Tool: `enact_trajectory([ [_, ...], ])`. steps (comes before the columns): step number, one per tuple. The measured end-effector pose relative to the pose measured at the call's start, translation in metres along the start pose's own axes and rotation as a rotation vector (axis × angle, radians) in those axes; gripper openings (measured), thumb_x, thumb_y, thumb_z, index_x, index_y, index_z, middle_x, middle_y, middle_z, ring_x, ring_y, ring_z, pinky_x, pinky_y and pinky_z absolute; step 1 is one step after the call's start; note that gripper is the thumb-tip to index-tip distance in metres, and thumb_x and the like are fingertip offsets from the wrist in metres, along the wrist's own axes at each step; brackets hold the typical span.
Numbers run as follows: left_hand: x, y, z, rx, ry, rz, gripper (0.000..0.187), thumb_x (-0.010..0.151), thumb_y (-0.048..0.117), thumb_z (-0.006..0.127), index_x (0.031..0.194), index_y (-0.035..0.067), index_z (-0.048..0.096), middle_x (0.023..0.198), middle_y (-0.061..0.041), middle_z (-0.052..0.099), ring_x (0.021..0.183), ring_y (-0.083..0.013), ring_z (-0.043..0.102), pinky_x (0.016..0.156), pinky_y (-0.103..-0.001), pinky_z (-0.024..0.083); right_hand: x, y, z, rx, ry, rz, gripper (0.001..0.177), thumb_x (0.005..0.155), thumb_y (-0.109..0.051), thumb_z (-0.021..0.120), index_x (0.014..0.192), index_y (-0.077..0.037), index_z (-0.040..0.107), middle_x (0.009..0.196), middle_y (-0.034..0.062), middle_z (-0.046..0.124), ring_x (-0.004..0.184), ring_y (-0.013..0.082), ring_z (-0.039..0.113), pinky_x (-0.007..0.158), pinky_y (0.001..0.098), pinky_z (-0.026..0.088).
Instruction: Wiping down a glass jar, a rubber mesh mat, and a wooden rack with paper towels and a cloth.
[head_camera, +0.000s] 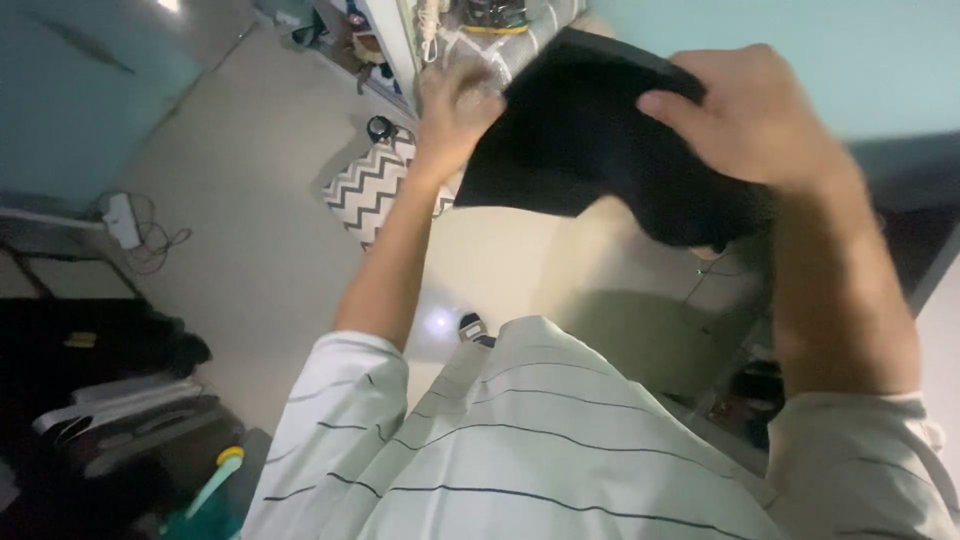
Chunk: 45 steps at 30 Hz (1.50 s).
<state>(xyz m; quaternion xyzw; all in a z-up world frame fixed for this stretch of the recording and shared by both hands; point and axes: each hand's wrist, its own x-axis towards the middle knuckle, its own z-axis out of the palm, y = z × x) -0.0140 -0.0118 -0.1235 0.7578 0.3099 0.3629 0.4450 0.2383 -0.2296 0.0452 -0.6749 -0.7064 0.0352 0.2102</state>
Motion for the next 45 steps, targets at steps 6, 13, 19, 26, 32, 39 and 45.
enact_trajectory([
  [6, -0.120, -0.185, 0.090, -0.913, -0.126, -0.899, 0.121, 0.081, 0.086, 0.042, 0.164, 0.005, 0.007, 0.165, -0.028, 0.028, 0.145, -0.0482, 0.038, 0.115, -0.059, 0.035, -0.007, -0.044, -0.061, -0.154, -0.334, 0.233, 0.032, 0.100, -0.035, 0.065, 0.097, -0.005, 0.074, 0.060, 0.0156, 0.062, 0.049, 0.0239, 0.059, 0.048, 0.0340, 0.048],
  [13, -0.114, -0.117, 0.207, -1.144, -0.324, -1.132, 0.113, 0.074, 0.086, 0.030, 0.163, 0.018, 0.013, 0.161, -0.020, 0.025, 0.143, -0.0497, 0.028, 0.112, -0.069, 0.031, -0.029, -0.100, -0.037, 0.591, -0.358, -0.418, 0.018, 0.100, -0.020, 0.068, 0.093, -0.003, 0.069, 0.070, 0.0058, 0.069, 0.049, 0.0088, 0.059, 0.040, 0.0216, 0.046],
  [19, -0.080, 0.057, 0.138, -1.261, -0.687, -0.602, 0.101, 0.084, 0.066, 0.056, 0.158, 0.003, 0.028, 0.156, -0.024, 0.039, 0.139, -0.0419, 0.043, 0.115, -0.058, 0.039, -0.078, -0.005, 0.012, 0.381, -0.126, 0.114, 0.023, 0.102, -0.021, 0.069, 0.115, -0.002, 0.073, 0.093, 0.0128, 0.068, 0.084, 0.0218, 0.063, 0.072, 0.0340, 0.053],
  [26, -0.080, 0.014, 0.165, -1.871, -1.152, -0.604, 0.130, 0.063, 0.082, 0.074, 0.150, -0.008, 0.039, 0.153, -0.025, 0.046, 0.140, -0.0352, 0.051, 0.118, -0.046, 0.044, -0.136, 0.012, 0.050, 0.912, 0.037, 0.228, 0.035, 0.103, -0.021, 0.068, 0.131, 0.001, 0.066, 0.132, 0.0185, 0.070, 0.126, 0.0289, 0.066, 0.109, 0.0435, 0.053],
  [32, -0.032, 0.047, 0.063, -1.324, -1.230, -0.275, 0.116, 0.073, 0.072, 0.080, 0.152, -0.005, 0.043, 0.151, -0.023, 0.050, 0.138, -0.0321, 0.053, 0.116, -0.045, 0.046, -0.134, 0.026, 0.041, 0.988, -0.019, 0.438, 0.037, 0.091, -0.017, 0.076, 0.121, 0.003, 0.070, 0.108, 0.0145, 0.076, 0.093, 0.0238, 0.070, 0.084, 0.0405, 0.055],
  [39, -0.004, 0.143, 0.016, -0.480, -1.148, 0.079, 0.090, 0.085, 0.056, 0.083, 0.149, 0.000, 0.052, 0.142, -0.018, 0.060, 0.128, -0.0255, 0.058, 0.107, -0.040, 0.049, -0.066, -0.009, 0.000, 0.402, -0.049, 0.017, 0.023, 0.081, -0.015, 0.083, 0.093, -0.002, 0.069, 0.090, 0.0091, 0.069, 0.083, 0.0224, 0.066, 0.072, 0.0380, 0.052],
  [45, -0.019, 0.131, 0.041, -0.181, -0.645, 0.135, 0.054, 0.100, 0.045, 0.069, 0.127, 0.000, 0.064, 0.110, -0.011, 0.070, 0.096, -0.0140, 0.061, 0.087, -0.031, 0.051, -0.052, -0.032, 0.010, 0.191, 0.101, -0.032, 0.029, 0.075, -0.011, 0.085, 0.095, -0.001, 0.065, 0.093, 0.0132, 0.067, 0.086, 0.0300, 0.066, 0.075, 0.0396, 0.052],
])
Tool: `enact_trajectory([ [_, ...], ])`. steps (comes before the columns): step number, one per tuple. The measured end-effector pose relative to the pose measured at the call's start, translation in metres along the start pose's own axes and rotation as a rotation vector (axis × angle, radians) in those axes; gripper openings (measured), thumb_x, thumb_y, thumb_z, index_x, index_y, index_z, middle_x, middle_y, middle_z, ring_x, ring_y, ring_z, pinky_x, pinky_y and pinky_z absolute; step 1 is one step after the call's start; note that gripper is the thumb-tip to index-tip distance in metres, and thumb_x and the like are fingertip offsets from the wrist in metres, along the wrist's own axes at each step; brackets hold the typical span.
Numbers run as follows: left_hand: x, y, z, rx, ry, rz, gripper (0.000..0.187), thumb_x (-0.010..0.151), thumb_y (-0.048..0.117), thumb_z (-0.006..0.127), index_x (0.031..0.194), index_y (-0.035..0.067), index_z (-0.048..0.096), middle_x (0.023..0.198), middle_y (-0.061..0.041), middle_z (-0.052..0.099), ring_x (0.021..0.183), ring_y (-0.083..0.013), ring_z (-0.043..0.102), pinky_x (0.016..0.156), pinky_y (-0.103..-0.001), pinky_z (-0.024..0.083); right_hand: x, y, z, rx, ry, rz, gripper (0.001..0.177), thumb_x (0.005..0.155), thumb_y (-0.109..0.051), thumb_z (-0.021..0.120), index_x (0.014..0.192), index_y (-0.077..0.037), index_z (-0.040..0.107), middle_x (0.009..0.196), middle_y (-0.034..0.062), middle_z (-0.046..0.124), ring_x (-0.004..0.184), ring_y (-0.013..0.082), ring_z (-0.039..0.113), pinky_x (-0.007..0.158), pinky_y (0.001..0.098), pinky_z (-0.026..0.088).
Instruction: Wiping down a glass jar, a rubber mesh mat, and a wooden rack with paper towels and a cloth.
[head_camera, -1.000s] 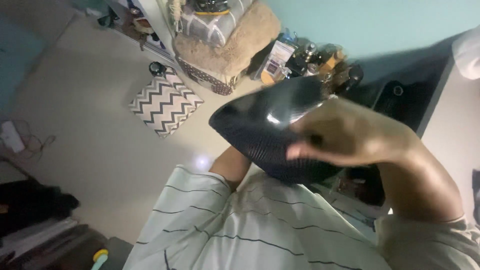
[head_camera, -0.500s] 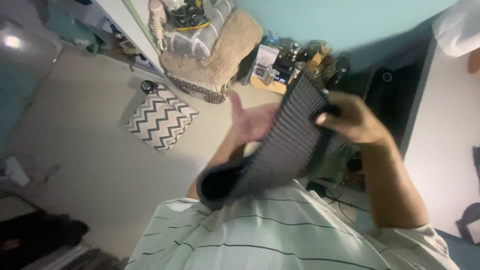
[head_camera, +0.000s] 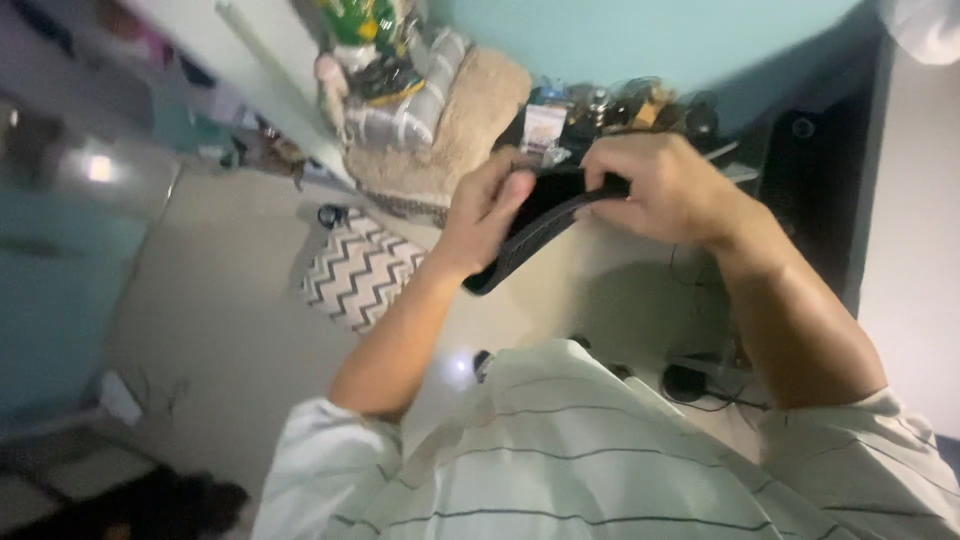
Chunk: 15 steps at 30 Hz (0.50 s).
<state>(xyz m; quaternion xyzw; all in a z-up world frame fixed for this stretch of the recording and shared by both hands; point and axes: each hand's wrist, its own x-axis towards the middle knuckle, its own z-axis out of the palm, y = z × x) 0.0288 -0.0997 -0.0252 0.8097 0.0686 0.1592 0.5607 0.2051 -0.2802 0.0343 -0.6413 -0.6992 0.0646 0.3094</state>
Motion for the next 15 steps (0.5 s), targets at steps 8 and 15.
enact_trajectory([
  [8, -0.010, -0.014, -0.010, -0.171, -0.117, 0.308, 0.056, 0.093, 0.035, 0.081, 0.126, -0.003, 0.056, 0.113, -0.012, 0.069, 0.108, -0.0161, 0.063, 0.096, -0.033, 0.051, -0.007, -0.003, 0.030, -0.025, -0.001, 0.368, 0.034, 0.081, -0.022, 0.086, 0.093, 0.000, 0.063, 0.083, 0.0120, 0.067, 0.070, 0.0250, 0.065, 0.064, 0.0393, 0.053],
  [15, 0.000, -0.043, -0.015, 0.019, -0.009, 0.090, 0.048, 0.079, 0.016, 0.093, 0.116, 0.003, 0.065, 0.105, -0.010, 0.074, 0.097, -0.0195, 0.071, 0.088, -0.034, 0.058, -0.031, 0.027, 0.083, 0.065, -0.166, 0.415, 0.057, 0.086, -0.039, 0.077, 0.123, 0.003, 0.064, 0.089, 0.0186, 0.072, 0.076, 0.0286, 0.069, 0.068, 0.0414, 0.057],
])
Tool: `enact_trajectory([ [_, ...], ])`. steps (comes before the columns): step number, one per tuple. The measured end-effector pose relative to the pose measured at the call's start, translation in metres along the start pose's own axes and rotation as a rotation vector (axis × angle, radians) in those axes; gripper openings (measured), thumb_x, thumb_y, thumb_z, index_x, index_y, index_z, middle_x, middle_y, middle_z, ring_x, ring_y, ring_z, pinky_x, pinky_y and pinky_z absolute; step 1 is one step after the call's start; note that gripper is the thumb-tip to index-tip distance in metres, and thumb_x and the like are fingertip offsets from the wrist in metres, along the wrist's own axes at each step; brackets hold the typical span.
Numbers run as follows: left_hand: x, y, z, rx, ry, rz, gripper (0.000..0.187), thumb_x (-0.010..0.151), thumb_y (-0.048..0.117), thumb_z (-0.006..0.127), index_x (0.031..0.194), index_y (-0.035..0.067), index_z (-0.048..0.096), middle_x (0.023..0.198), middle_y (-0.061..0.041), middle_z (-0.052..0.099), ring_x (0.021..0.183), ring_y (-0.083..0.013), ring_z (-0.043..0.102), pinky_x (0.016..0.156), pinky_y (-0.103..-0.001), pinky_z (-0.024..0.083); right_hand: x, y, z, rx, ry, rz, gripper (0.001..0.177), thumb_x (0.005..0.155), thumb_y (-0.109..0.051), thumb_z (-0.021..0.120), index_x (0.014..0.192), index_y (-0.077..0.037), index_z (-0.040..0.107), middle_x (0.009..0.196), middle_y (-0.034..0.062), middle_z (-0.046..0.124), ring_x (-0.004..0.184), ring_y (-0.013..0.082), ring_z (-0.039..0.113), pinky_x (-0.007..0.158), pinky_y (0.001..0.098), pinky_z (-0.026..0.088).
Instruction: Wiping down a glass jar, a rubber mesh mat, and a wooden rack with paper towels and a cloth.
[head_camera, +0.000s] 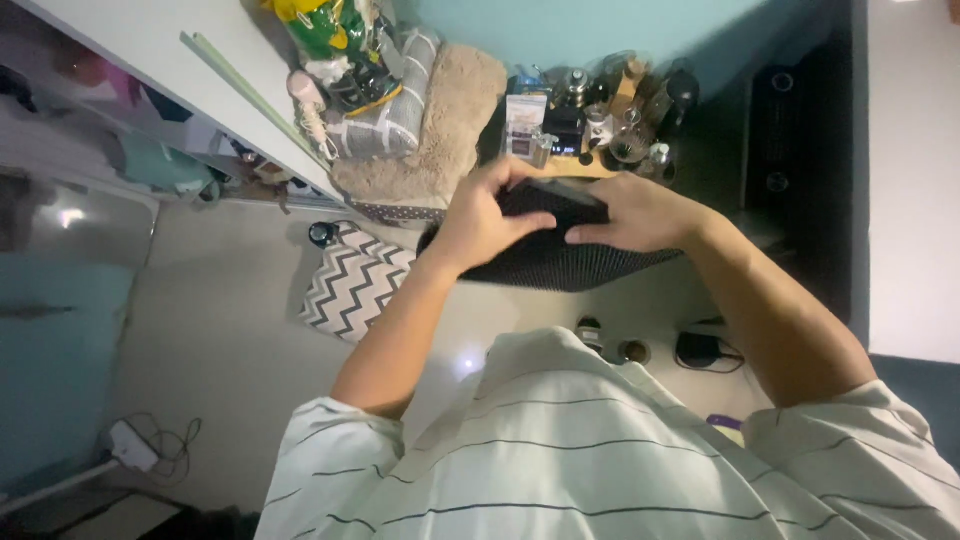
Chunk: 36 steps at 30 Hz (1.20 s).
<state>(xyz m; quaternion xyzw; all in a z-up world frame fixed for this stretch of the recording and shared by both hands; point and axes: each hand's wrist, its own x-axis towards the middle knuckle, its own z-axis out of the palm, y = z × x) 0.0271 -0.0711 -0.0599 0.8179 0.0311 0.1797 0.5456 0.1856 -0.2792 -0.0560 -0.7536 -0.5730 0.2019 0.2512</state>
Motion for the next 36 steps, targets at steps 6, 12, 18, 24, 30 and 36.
enact_trajectory([
  [6, -0.020, -0.199, -0.130, -0.353, 0.561, -0.163, 0.072, 0.095, 0.040, 0.052, 0.157, 0.012, 0.029, 0.160, -0.011, 0.034, 0.149, -0.0288, 0.033, 0.122, -0.052, 0.027, -0.063, 0.057, -0.024, -0.026, 0.017, 0.997, 0.051, 0.098, -0.048, 0.069, 0.117, 0.000, 0.069, 0.091, 0.0229, 0.071, 0.079, 0.0324, 0.068, 0.064, 0.0452, 0.054],
  [12, -0.090, -0.295, -0.157, -0.400, 1.152, -0.407, 0.106, 0.090, 0.083, 0.028, 0.167, 0.016, -0.001, 0.173, -0.016, -0.001, 0.158, -0.0370, 0.003, 0.124, -0.063, 0.006, -0.121, 0.150, -0.016, -0.168, 0.563, 1.096, 0.047, 0.105, -0.037, 0.071, 0.124, 0.006, 0.067, 0.105, 0.0276, 0.070, 0.085, 0.0335, 0.069, 0.069, 0.0474, 0.057],
  [18, 0.009, -0.331, 0.030, -0.544, 1.000, -0.394, 0.104, 0.098, 0.077, 0.027, 0.165, 0.000, 0.008, 0.171, -0.024, 0.009, 0.159, -0.0392, 0.019, 0.128, -0.050, 0.019, -0.037, 0.089, 0.053, -0.227, 0.440, 0.754, 0.041, 0.099, -0.035, 0.077, 0.100, 0.005, 0.073, 0.083, 0.0180, 0.073, 0.070, 0.0263, 0.068, 0.059, 0.0413, 0.055],
  [24, 0.035, -0.331, 0.088, -0.421, 0.651, -0.359, 0.079, 0.107, 0.056, 0.030, 0.161, -0.001, 0.021, 0.171, -0.018, 0.017, 0.158, -0.0299, 0.016, 0.129, -0.046, 0.011, -0.009, 0.006, 0.033, 0.358, 0.373, 0.633, 0.053, 0.094, -0.036, 0.074, 0.123, 0.007, 0.062, 0.087, 0.0216, 0.072, 0.079, 0.0275, 0.071, 0.073, 0.0419, 0.058],
  [30, -0.070, -0.273, -0.086, -0.449, 1.002, -0.726, 0.120, 0.078, 0.089, 0.035, 0.163, 0.012, -0.003, 0.170, -0.018, 0.004, 0.155, -0.0386, 0.014, 0.121, -0.061, 0.020, -0.113, 0.117, -0.044, 0.393, 0.697, 1.128, 0.035, 0.101, -0.036, 0.076, 0.110, -0.005, 0.065, 0.078, 0.0037, 0.058, 0.058, 0.0143, 0.048, 0.053, 0.0368, 0.041],
  [36, -0.095, -0.246, -0.104, -0.315, 1.131, -0.675, 0.120, 0.077, 0.092, 0.028, 0.164, 0.013, 0.007, 0.170, -0.018, 0.012, 0.154, -0.0414, 0.019, 0.121, -0.061, 0.017, -0.137, 0.267, -0.019, -0.151, 0.948, 0.774, 0.013, 0.096, -0.013, 0.074, 0.101, -0.001, 0.073, 0.087, 0.0091, 0.073, 0.067, 0.0149, 0.065, 0.053, 0.0312, 0.051],
])
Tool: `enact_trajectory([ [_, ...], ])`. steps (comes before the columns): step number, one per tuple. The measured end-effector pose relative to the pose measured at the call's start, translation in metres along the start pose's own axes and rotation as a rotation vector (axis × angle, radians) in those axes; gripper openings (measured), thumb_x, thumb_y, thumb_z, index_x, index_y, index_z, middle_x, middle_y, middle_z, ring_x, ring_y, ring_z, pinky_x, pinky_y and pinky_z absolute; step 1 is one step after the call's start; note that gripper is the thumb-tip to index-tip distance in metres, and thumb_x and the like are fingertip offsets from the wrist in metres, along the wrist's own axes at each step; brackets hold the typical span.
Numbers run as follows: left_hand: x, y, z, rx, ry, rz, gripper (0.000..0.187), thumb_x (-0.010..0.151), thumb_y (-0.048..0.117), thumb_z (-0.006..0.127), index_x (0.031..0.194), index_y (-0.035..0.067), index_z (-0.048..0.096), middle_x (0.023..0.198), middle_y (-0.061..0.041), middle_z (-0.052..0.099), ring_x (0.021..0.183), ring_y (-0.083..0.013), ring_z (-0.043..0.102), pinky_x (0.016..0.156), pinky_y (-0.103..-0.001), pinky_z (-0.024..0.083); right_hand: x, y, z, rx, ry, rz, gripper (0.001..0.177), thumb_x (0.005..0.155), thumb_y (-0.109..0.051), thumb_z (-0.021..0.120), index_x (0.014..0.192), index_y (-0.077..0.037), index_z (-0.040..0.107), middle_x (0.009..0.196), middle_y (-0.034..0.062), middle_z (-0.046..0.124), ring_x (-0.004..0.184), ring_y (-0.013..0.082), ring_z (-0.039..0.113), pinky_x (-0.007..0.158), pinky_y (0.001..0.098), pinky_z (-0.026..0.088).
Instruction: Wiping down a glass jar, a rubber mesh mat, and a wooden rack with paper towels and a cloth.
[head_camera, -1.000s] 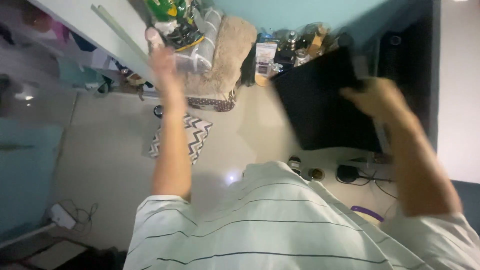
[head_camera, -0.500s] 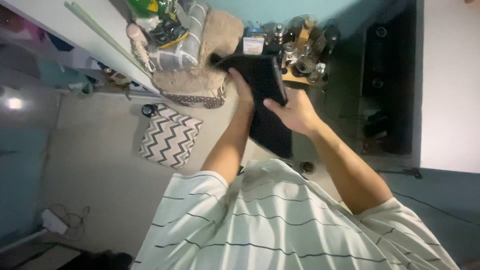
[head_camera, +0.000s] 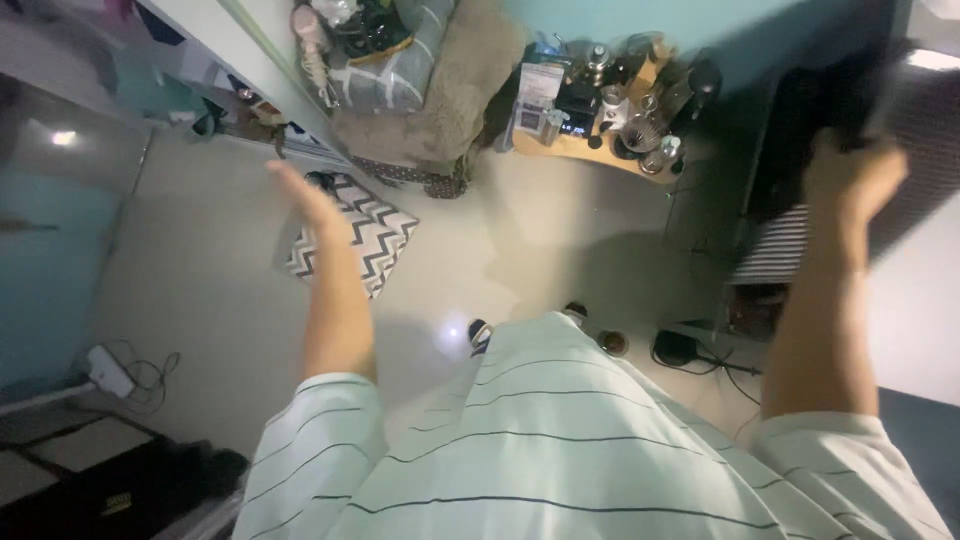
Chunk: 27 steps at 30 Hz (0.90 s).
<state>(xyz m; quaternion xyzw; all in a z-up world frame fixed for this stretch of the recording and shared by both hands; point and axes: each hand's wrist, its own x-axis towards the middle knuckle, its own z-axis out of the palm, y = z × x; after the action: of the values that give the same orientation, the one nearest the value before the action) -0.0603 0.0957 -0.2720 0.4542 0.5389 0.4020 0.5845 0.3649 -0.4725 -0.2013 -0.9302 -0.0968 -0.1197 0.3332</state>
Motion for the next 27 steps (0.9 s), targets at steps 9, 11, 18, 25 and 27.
enact_trajectory([
  [9, -0.081, -0.077, 0.201, 0.139, -0.514, 0.440, 0.088, 0.108, 0.069, 0.021, 0.164, 0.001, 0.023, 0.174, -0.018, 0.020, 0.164, -0.0302, 0.017, 0.136, -0.043, 0.010, -0.124, -0.266, 0.003, 0.386, -0.575, -0.434, 0.058, 0.098, -0.032, 0.073, 0.137, 0.008, 0.055, 0.112, 0.0259, 0.071, 0.100, 0.0321, 0.069, 0.083, 0.0436, 0.055],
  [11, -0.040, -0.076, 0.181, -0.073, -0.634, 0.219, 0.094, 0.105, 0.070, 0.021, 0.164, -0.003, 0.016, 0.173, -0.021, 0.011, 0.161, -0.0319, 0.012, 0.130, -0.042, 0.007, -0.107, -0.246, -0.007, 0.336, -0.601, -0.299, 0.062, 0.100, -0.035, 0.071, 0.139, 0.009, 0.052, 0.110, 0.0264, 0.070, 0.099, 0.0320, 0.069, 0.081, 0.0429, 0.056],
  [18, 0.015, 0.017, -0.012, 0.019, -0.064, -0.030, 0.117, 0.077, 0.092, 0.029, 0.165, 0.016, 0.014, 0.170, -0.015, 0.011, 0.155, -0.0381, 0.015, 0.121, -0.062, 0.016, -0.019, -0.094, -0.027, 0.181, -0.329, 0.310, 0.036, 0.102, -0.027, 0.079, 0.116, 0.004, 0.069, 0.081, 0.0069, 0.064, 0.063, 0.0179, 0.056, 0.051, 0.0361, 0.044],
  [25, -0.038, -0.010, 0.070, -0.138, -0.064, 0.013, 0.114, 0.084, 0.087, 0.036, 0.164, 0.013, 0.003, 0.172, -0.015, -0.005, 0.158, -0.0366, 0.007, 0.126, -0.055, 0.010, -0.090, -0.222, -0.004, 0.115, -0.574, -0.133, 0.027, 0.104, -0.026, 0.065, 0.100, -0.002, 0.075, 0.082, 0.0158, 0.073, 0.069, 0.0273, 0.069, 0.061, 0.0441, 0.056],
  [27, -0.073, -0.027, 0.118, -0.098, -0.112, 0.007, 0.108, 0.088, 0.081, 0.038, 0.164, 0.012, 0.004, 0.171, -0.016, -0.004, 0.158, -0.0365, 0.011, 0.126, -0.055, 0.014, -0.135, -0.260, 0.007, 0.352, -0.522, -0.512, 0.034, 0.097, -0.026, 0.072, 0.111, 0.004, 0.068, 0.096, 0.0217, 0.072, 0.084, 0.0300, 0.068, 0.072, 0.0432, 0.055],
])
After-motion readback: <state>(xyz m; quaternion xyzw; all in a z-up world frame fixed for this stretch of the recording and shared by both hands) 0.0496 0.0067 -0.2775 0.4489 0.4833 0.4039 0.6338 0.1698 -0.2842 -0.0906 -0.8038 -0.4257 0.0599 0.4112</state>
